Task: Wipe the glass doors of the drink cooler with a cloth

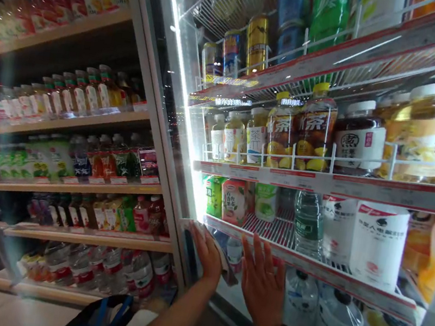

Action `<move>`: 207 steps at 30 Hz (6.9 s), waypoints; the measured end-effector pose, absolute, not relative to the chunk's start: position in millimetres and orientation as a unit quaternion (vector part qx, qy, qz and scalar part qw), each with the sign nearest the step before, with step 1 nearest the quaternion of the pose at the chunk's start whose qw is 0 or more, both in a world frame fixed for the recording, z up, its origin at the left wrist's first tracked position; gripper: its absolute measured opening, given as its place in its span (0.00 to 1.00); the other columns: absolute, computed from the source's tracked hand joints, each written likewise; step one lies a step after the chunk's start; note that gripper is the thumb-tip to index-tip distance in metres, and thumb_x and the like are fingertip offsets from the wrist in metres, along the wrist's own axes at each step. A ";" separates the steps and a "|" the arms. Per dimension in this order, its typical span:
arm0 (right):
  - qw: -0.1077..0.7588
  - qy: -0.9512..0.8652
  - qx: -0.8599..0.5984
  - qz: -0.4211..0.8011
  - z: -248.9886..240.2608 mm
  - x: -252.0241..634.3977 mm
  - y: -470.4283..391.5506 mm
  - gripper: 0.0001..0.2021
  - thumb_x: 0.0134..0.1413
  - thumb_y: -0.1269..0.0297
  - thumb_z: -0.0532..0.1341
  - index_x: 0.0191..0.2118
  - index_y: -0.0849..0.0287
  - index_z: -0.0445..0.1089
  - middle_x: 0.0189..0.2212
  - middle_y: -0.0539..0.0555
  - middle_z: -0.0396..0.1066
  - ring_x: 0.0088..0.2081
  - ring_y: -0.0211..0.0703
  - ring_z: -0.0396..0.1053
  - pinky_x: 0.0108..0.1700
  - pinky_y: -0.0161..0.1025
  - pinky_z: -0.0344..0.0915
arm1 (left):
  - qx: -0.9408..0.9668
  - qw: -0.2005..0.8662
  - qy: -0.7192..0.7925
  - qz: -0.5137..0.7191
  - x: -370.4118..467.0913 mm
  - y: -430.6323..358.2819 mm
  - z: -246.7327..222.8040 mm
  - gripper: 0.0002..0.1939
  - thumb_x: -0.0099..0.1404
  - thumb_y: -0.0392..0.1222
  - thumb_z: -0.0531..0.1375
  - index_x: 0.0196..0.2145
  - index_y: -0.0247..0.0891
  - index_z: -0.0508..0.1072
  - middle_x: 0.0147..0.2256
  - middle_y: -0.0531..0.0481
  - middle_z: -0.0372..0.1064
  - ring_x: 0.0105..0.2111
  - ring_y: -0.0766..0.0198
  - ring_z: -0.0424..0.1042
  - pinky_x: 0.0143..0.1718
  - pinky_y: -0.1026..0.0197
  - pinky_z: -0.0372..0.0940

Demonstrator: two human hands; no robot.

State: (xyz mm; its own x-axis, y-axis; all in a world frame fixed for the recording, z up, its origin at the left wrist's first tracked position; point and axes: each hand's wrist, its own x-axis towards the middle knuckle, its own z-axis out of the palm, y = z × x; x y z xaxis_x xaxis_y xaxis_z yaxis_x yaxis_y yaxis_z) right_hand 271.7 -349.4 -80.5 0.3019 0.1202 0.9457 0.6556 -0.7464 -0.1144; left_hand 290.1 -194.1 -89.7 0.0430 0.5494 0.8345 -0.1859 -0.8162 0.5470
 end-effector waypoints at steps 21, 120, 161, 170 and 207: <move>0.210 -0.250 -0.778 -0.537 -86.4 274.4 -352.5 0.30 0.65 0.60 0.54 0.69 0.49 0.46 0.68 0.54 0.49 0.70 0.46 0.42 0.70 0.52 0.33 | 0.641 0.356 0.212 0.646 289.5 -190.7 -96.0 0.30 0.73 0.45 0.43 0.69 0.32 0.44 0.70 0.37 0.35 0.70 0.57 0.36 0.69 0.50 0.37; 0.217 -0.248 -0.774 -0.541 -90.0 275.6 -349.5 0.30 0.65 0.61 0.52 0.70 0.47 0.44 0.69 0.54 0.49 0.70 0.48 0.43 0.69 0.53 0.35 | 0.781 -0.042 -0.097 0.615 269.7 -203.4 -162.3 0.31 0.67 0.32 0.48 0.67 0.38 0.53 0.58 0.43 0.67 0.59 0.57 0.65 0.56 0.53 0.67; 0.212 -0.244 -0.781 -0.534 -93.0 275.8 -350.1 0.30 0.65 0.60 0.54 0.70 0.47 0.45 0.69 0.53 0.47 0.70 0.48 0.42 0.70 0.54 0.35 | 0.739 0.185 -0.081 0.643 294.7 -175.0 -8.3 0.31 0.72 0.39 0.46 0.70 0.42 0.41 0.69 0.45 0.41 0.69 0.56 0.37 0.69 0.46 0.39; 0.218 -0.245 -0.775 -0.540 -89.4 275.1 -349.4 0.30 0.66 0.59 0.53 0.70 0.47 0.44 0.69 0.54 0.48 0.70 0.48 0.43 0.69 0.54 0.36 | 0.766 0.281 0.107 0.568 267.7 -142.9 -193.7 0.30 0.73 0.41 0.46 0.69 0.44 0.43 0.70 0.47 0.38 0.69 0.58 0.36 0.69 0.48 0.40; 0.219 -0.232 -0.784 -0.533 -93.2 273.2 -344.2 0.32 0.63 0.60 0.56 0.69 0.43 0.44 0.71 0.53 0.42 0.70 0.56 0.44 0.68 0.60 0.36 | 0.747 0.225 -0.030 0.625 285.8 -178.3 -60.5 0.30 0.73 0.39 0.44 0.70 0.43 0.40 0.70 0.47 0.36 0.70 0.58 0.36 0.70 0.47 0.37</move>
